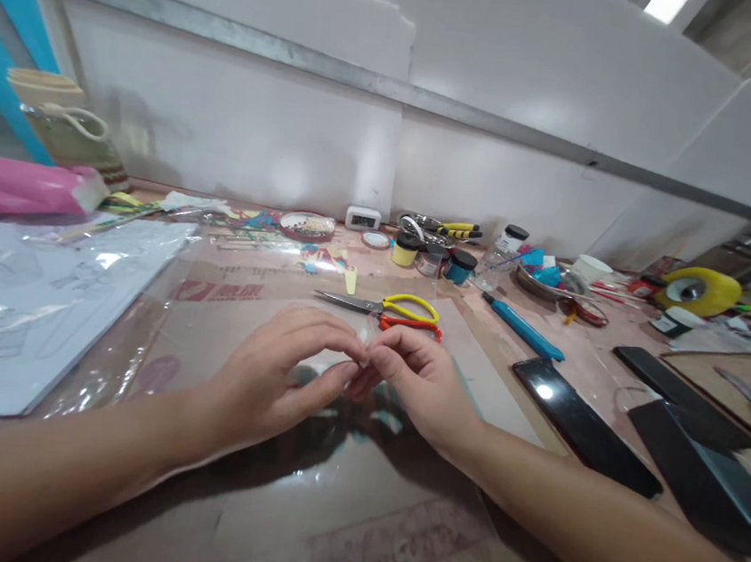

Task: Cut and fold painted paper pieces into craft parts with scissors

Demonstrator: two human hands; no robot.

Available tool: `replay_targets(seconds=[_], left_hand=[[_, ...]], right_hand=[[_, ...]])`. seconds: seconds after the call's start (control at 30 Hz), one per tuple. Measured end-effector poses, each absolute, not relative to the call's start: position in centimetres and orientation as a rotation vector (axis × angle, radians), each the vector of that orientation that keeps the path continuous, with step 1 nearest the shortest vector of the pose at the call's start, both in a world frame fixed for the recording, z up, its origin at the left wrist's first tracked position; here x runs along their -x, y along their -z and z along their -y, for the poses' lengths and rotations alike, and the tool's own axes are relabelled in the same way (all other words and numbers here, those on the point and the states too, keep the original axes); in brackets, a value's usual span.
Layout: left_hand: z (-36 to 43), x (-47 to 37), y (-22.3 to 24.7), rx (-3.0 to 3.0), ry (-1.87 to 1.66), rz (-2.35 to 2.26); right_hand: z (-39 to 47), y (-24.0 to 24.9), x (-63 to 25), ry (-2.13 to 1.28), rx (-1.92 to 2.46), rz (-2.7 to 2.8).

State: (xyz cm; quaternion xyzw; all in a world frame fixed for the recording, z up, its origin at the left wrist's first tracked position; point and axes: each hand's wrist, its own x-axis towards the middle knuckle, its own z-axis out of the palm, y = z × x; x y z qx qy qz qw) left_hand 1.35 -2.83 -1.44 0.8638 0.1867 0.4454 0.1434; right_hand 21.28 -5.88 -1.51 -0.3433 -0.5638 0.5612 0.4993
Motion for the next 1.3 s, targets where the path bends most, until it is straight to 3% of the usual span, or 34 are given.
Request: replay_targets(seconds=[0.97, 1.3], left_hand=[[2.91, -1.39, 1.19, -2.719, -1.329, -0.559], [3.06, -1.5, 1.03, -2.385, -1.231, -0.6]], right_hand=[[6.1, 1.49, -20.91, -1.354, 0.933, 1.363], [6.04, 1.54, -21.27, -1.375, 0.874, 1.376]])
